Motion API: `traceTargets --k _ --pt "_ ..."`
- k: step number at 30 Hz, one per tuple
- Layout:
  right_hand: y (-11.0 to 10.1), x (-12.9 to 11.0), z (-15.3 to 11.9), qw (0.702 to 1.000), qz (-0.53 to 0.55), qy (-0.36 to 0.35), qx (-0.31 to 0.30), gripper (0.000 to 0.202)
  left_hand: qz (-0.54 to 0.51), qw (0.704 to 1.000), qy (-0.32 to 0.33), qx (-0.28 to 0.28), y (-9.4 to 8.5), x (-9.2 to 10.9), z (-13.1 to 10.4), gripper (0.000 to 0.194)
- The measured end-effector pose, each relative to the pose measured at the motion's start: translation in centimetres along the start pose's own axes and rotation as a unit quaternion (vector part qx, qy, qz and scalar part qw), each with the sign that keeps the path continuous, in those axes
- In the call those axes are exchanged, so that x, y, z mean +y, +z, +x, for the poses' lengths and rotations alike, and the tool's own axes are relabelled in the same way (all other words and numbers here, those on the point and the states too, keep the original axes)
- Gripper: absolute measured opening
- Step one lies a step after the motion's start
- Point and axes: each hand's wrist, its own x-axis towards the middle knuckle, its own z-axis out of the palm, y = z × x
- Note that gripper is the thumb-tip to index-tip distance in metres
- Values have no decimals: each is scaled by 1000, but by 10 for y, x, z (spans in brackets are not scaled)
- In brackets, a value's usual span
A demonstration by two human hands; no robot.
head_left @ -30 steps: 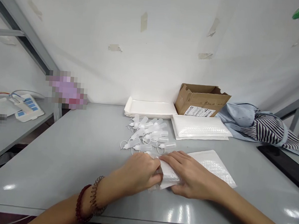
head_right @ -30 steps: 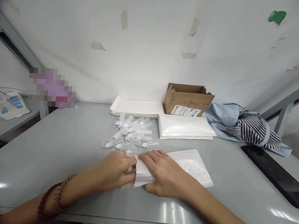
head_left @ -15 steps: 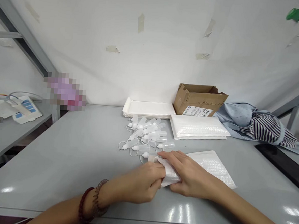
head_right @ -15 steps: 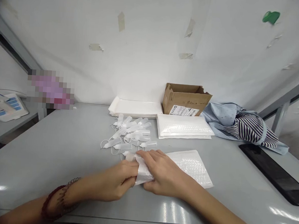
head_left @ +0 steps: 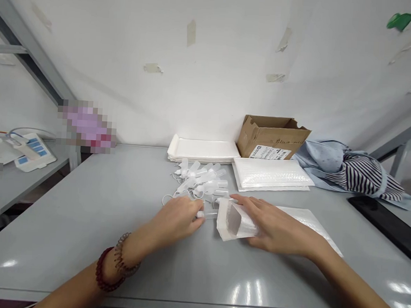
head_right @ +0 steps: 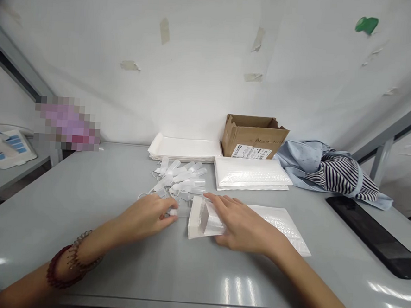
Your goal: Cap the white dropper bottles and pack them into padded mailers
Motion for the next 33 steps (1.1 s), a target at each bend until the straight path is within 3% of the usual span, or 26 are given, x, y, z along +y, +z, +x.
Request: traceTargets --k 3,8,10,17,19,23,28,33 --pt "1 1 0 1000 -6 -3 -2 86 -4 1000 -8 -6 -3 2 -2 14" --pt "2 0 1 1000 -3 -10 2 85 -164 985 -50 -34 -31 -2 -9 15" --pt "2 -2 2 1000 -5 -14 4 85 -193 980 -43 -35 -34 0 -10 16" --pt "10 -17 5 997 -31 -76 -1 83 -62 995 81 -19 0 19 -8 11" --pt "14 -20 5 996 -37 -81 3 82 13 989 150 15 9 24 -8 12" --pt "23 -24 7 994 -18 -107 22 81 124 949 260 129 22 31 -10 15" --pt "28 -25 8 992 -4 -117 47 81 139 930 283 188 33 34 -10 22" --pt "27 -24 9 993 -1 -102 60 78 173 932 268 170 31 38 -13 23"
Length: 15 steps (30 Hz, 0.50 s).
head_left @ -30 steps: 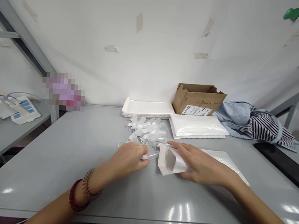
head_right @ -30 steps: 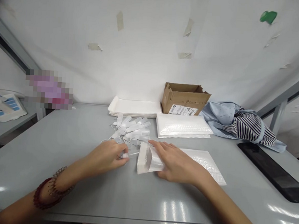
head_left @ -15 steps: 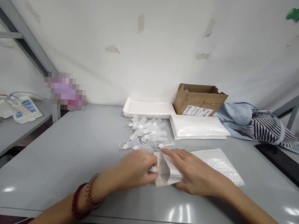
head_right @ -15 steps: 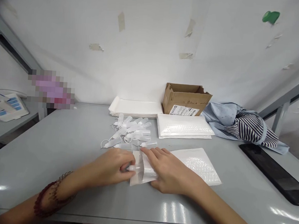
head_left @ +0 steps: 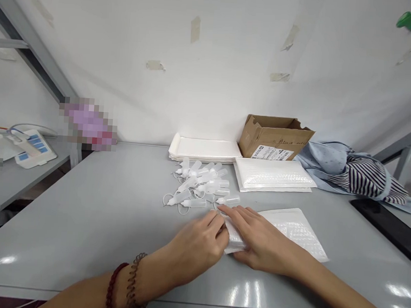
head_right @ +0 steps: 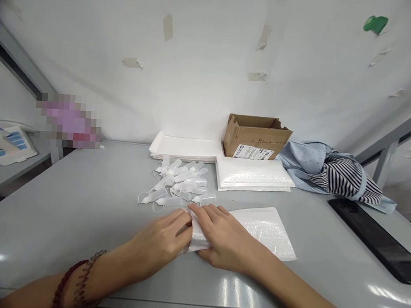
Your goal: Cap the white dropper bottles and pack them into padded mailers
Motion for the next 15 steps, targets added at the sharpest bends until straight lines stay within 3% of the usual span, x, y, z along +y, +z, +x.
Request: traceTargets --k 8,15 --pt "0 -2 2 1000 -22 -4 -5 77 -7 994 -78 -77 1 2 2 21" --pt "0 -4 2 1000 -15 -15 -7 76 -39 995 -47 -80 4 -2 -2 9"
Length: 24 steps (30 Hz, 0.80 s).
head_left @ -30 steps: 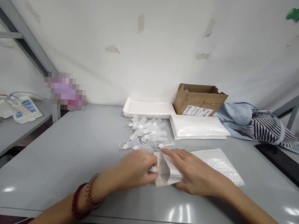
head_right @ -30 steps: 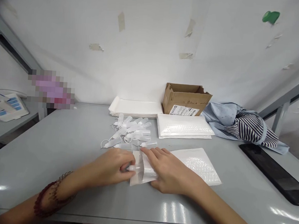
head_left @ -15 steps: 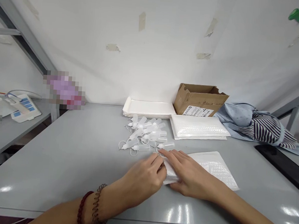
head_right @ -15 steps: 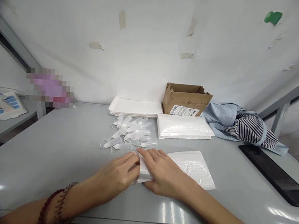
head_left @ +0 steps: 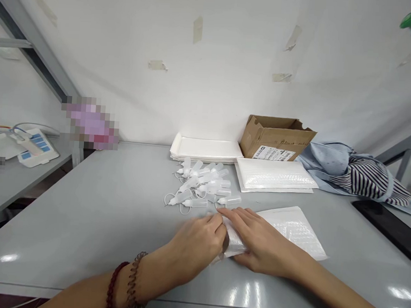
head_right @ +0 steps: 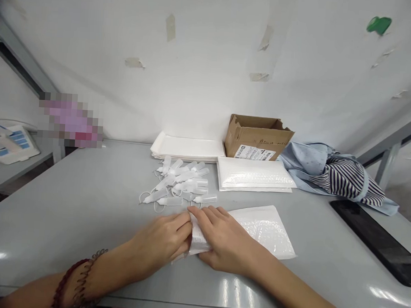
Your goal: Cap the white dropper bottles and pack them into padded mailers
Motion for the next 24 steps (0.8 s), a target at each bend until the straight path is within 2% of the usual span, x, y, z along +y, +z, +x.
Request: traceTargets --k 4,7,11,14,19,22,24 --pt "0 0 -1 1000 7 3 -4 76 7 998 54 -9 1 2 -3 11" --pt "0 0 -1 1000 3 1 -6 75 26 999 18 -23 1 4 -2 11" --pt "0 0 0 1000 6 2 -11 77 21 997 -30 -75 -2 4 0 12" --pt "1 -2 1 999 16 16 -22 78 -35 994 -58 -88 -1 1 3 12" --pt "1 -4 3 999 22 35 -32 79 -188 971 -135 -59 10 2 6 11" --pt "2 -5 4 999 19 31 -38 79 -253 961 -105 -27 10 2 5 14" --pt "3 -6 5 999 12 26 -37 78 -279 956 -89 -27 6 2 5 14"
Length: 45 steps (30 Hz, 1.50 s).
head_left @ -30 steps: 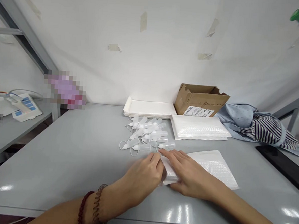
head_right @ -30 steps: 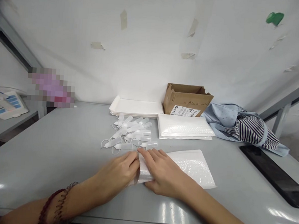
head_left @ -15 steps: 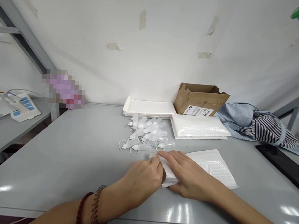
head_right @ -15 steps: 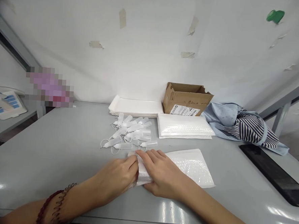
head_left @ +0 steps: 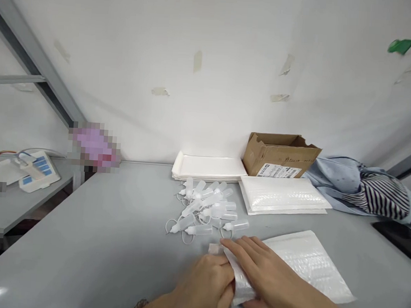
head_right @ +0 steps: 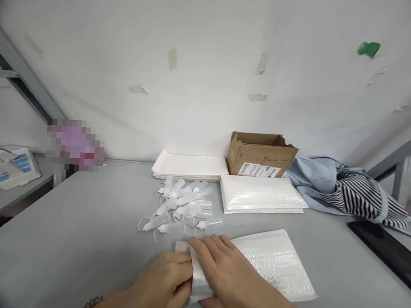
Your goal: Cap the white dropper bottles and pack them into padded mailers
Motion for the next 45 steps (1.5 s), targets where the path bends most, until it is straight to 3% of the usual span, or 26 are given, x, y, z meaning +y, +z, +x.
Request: traceTargets --k 5,11,13,18,21,26,30,33,38,45 --pt "1 -4 2 1000 -19 -6 -9 76 -22 999 -30 -10 -13 7 -1 19" --pt "0 -5 5 999 -40 -5 -3 75 -151 986 -56 -48 -29 7 -1 25" --pt "-1 -4 4 997 -70 -22 26 70 -170 980 -92 -46 -38 3 -1 23" --pt "-5 2 -7 981 -138 -65 118 88 -95 964 -236 78 -63 -11 2 25" --pt "-5 5 -12 978 -157 -62 126 76 -72 959 -271 27 -69 -18 2 36" --pt "10 6 -9 973 -202 -57 97 78 -106 949 -285 -80 -62 -23 3 44" --pt "25 3 -6 958 -253 -68 116 89 -125 944 -286 -106 -55 -26 3 39" --pt "31 0 -6 952 -266 -66 137 92 -180 923 -315 -130 -54 -27 4 31" --pt "33 0 -8 956 -253 -55 137 95 -279 905 -312 -78 -54 -24 7 21" --pt "36 2 -10 967 -213 -50 127 99 -382 885 -256 -70 -43 -23 7 13"
